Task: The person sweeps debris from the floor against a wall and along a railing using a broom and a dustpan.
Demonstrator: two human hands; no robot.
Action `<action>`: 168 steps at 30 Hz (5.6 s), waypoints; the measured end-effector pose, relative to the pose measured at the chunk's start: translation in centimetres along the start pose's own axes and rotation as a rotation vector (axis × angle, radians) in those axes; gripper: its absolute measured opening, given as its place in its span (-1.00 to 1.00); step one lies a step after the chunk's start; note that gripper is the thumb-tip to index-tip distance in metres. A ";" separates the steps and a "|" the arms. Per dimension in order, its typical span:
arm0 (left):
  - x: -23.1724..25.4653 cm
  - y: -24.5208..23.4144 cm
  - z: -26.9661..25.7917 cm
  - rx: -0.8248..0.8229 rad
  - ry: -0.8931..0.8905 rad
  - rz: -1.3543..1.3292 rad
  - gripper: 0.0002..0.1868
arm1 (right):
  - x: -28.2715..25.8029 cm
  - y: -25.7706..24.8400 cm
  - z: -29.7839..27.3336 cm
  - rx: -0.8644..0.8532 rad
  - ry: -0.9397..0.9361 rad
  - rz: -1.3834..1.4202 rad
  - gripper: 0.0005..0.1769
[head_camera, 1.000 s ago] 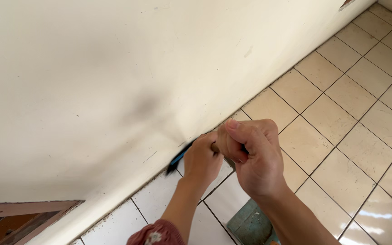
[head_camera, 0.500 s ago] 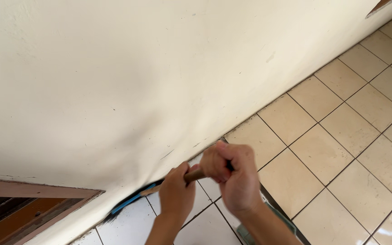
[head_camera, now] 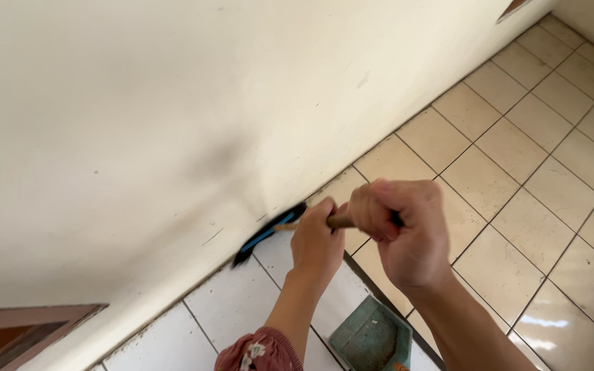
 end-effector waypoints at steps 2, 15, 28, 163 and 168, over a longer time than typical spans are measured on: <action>-0.7 1.1 0.3 0.029 0.104 -0.078 -0.60 | -0.1 -0.4 -0.3 0.001 0.031 -0.042 -0.45; 2.9 3.9 -5.3 -0.299 -0.030 -0.377 -0.77 | -5.3 -1.9 -2.2 0.091 0.155 -0.081 -0.44; -1.7 5.3 -1.9 -0.049 0.094 -0.244 -0.80 | -1.5 -3.2 -3.2 -0.023 0.240 -0.173 -0.43; -3.5 -13.2 -5.4 -0.198 -0.028 -0.062 -0.61 | 0.6 17.7 -3.1 -0.003 0.114 -0.188 -0.41; -4.9 -16.3 -9.1 -0.179 -0.231 -0.015 -0.66 | 1.9 19.5 -3.8 -0.033 0.219 0.024 -0.38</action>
Point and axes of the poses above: each hand's wrist, its own z-axis towards the middle knuckle, its own y-axis out of the palm, x = y × z, the point moved 1 cm from there along z, towards the middle knuckle, and after that the axes turned 2 degrees about -x, right-handed, at the moved point
